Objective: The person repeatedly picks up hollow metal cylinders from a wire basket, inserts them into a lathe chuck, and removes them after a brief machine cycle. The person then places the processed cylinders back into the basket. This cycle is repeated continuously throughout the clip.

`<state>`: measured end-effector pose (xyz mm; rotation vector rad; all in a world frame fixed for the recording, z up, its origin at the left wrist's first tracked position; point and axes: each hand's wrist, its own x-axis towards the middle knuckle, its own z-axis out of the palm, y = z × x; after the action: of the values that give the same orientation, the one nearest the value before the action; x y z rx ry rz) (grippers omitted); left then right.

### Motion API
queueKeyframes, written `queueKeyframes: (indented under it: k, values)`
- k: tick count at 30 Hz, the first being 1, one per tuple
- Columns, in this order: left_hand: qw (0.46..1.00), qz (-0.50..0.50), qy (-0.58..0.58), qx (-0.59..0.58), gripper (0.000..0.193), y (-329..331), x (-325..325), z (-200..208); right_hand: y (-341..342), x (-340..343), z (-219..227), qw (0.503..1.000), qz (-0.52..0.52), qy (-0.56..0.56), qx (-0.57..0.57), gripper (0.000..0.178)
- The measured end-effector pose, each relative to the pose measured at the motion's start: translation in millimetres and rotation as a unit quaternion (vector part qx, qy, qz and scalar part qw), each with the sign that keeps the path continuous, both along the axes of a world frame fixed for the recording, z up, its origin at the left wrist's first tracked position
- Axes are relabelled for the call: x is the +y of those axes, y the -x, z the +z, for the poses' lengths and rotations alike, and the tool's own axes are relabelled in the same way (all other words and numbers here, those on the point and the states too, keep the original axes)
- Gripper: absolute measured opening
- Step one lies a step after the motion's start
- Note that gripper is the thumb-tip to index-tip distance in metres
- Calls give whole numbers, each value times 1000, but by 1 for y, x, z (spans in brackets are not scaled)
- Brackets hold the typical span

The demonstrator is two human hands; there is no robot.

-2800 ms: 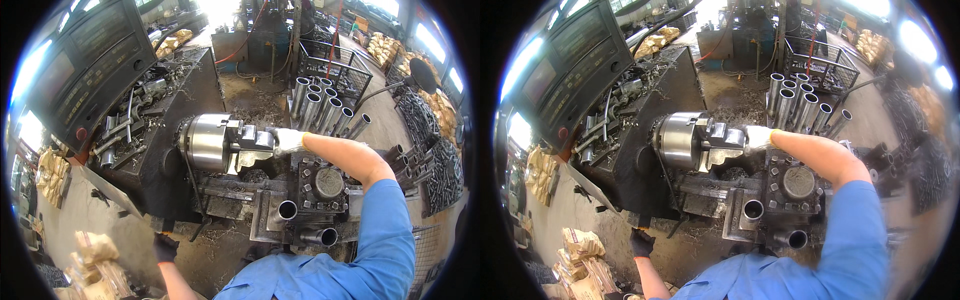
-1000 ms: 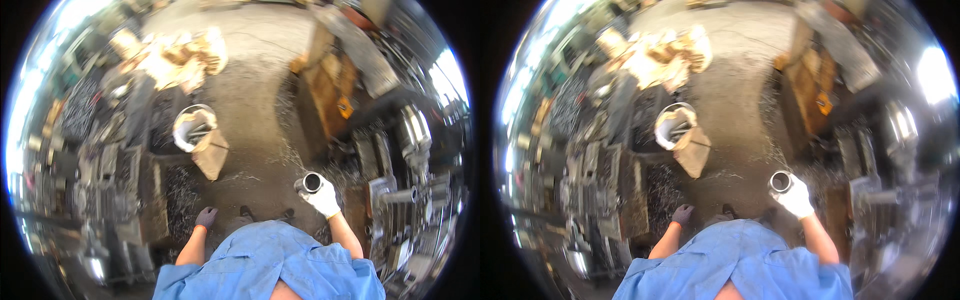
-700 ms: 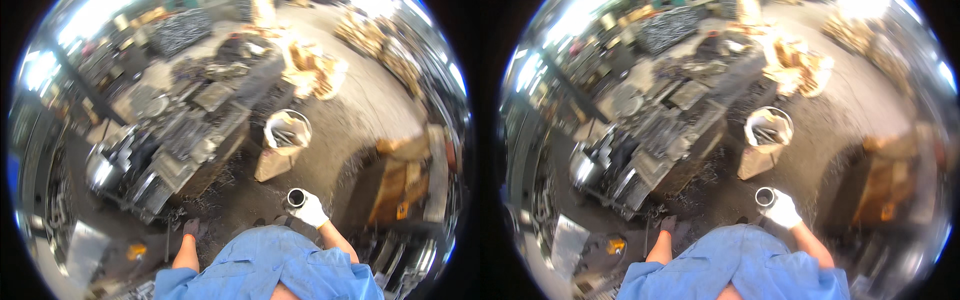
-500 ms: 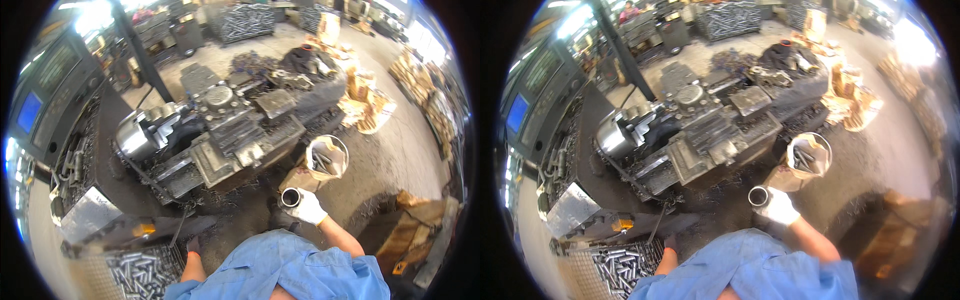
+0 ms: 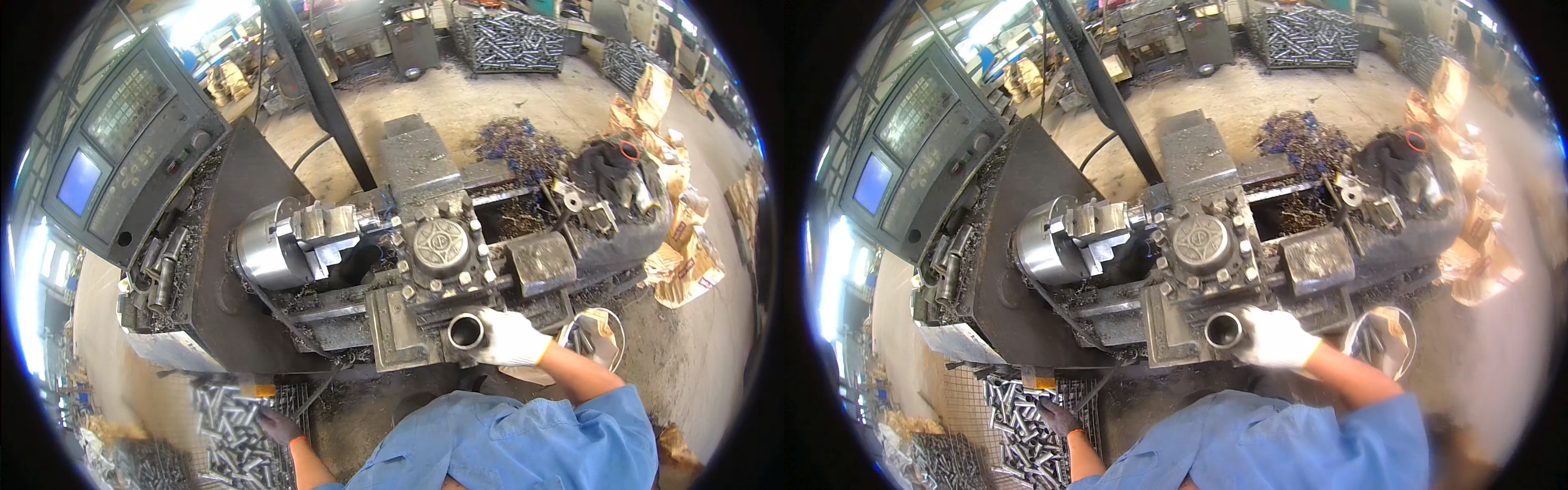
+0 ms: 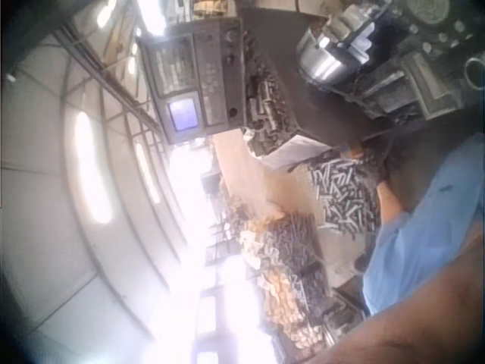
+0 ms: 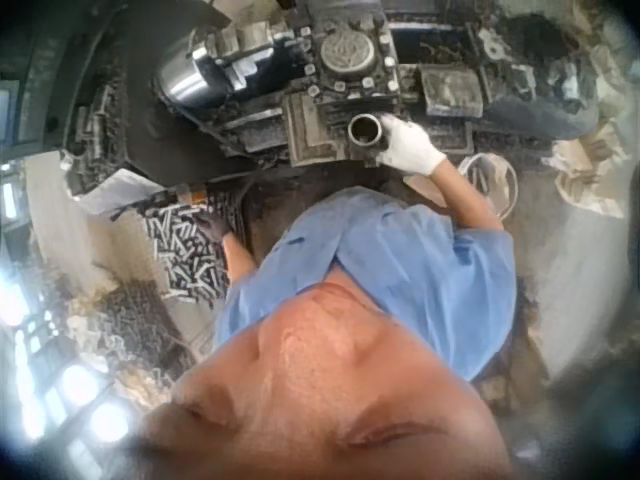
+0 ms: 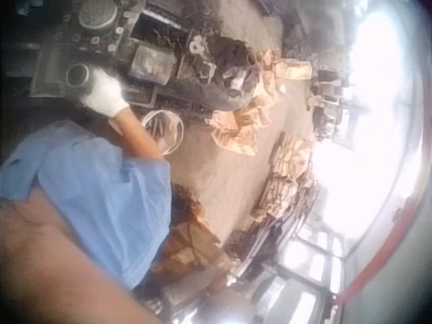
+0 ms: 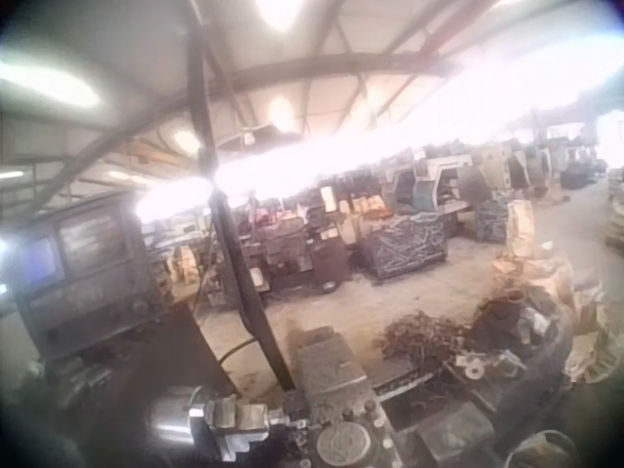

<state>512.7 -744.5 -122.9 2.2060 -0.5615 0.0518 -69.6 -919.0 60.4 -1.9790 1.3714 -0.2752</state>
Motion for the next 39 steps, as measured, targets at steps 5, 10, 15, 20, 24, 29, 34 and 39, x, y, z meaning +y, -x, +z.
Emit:
queueKeyframes:
  k: [5, 10, 15, 20, 24, 29, 34, 39]
  values:
    - [994, -22, -30, -105, 42, -12, -5, 0, 60, -86, 83, 983, 101, 61, -140, 46]
    - [996, -9, 25, 91, 44, -42, -7, -8, 8, -245, 92, 950, 167, -170, -200, 69]
    - [931, 30, 195, 306, 57, 23, -23, 11, -97, -310, 42, 877, 309, -359, -78, 69]
    - [956, -192, 164, 152, 55, 128, -81, 41, -110, -311, 35, 915, 255, -264, -168, 63]
    - [938, -331, 102, -12, 70, 148, -160, 113, -30, -344, 54, 880, 166, -222, -387, 46]
    - [838, -355, -24, -413, 105, 138, -291, 192, 50, -380, 51, 893, -288, 136, 317, 31]
    - [789, -406, -195, -417, 92, 138, -390, 246, -44, -359, 36, 971, 137, 134, 146, 56]
    - [764, -478, -279, -332, 80, 146, -408, 279, -153, -322, 31, 938, 292, 49, 181, 80]
